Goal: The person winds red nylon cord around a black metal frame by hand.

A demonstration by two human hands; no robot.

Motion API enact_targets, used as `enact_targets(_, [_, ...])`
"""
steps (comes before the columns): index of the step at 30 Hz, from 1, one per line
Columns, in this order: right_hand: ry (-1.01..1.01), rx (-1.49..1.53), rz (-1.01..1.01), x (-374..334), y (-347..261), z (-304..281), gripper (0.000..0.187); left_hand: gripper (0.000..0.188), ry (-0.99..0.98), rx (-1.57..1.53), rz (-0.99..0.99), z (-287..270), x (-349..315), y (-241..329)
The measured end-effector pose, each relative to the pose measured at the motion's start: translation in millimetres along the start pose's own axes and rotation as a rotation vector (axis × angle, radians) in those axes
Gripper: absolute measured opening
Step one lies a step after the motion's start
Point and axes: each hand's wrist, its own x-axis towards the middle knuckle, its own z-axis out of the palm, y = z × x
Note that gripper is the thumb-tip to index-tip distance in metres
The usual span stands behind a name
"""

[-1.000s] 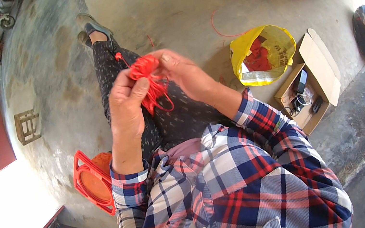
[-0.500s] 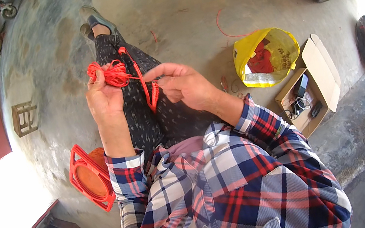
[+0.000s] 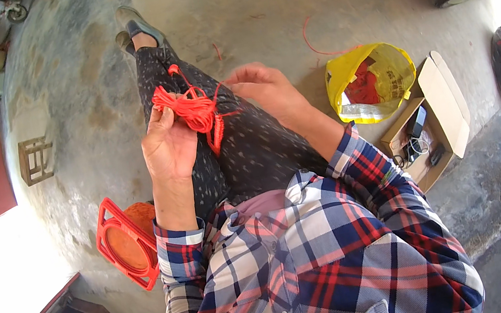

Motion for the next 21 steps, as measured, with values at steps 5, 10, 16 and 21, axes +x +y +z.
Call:
enact_targets(5, [0.036, -0.139, -0.324, -5.4, -9.2, 4.7, 0.021, 0.019, 0.005, 0.340, 0.079, 18.7, -10.2, -9.6])
enact_targets(10, [-0.189, 0.075, -0.204, -11.4, -12.5, 13.6, 0.019, 0.016, 0.020, 0.887, 0.170, 27.2, -15.7, -17.3])
enact_targets(16, [-0.175, 0.060, -0.131, -13.3, -7.6, 5.2, 0.016, 0.012, -0.061, 1.373, 0.551, 24.3, -13.5, -20.4])
enact_targets(21, [-0.094, 0.387, 0.028, -12.5, 0.1, 7.1, 0.012, 0.010, -0.108, 1.260, 0.638, 30.3, -24.1, -23.9])
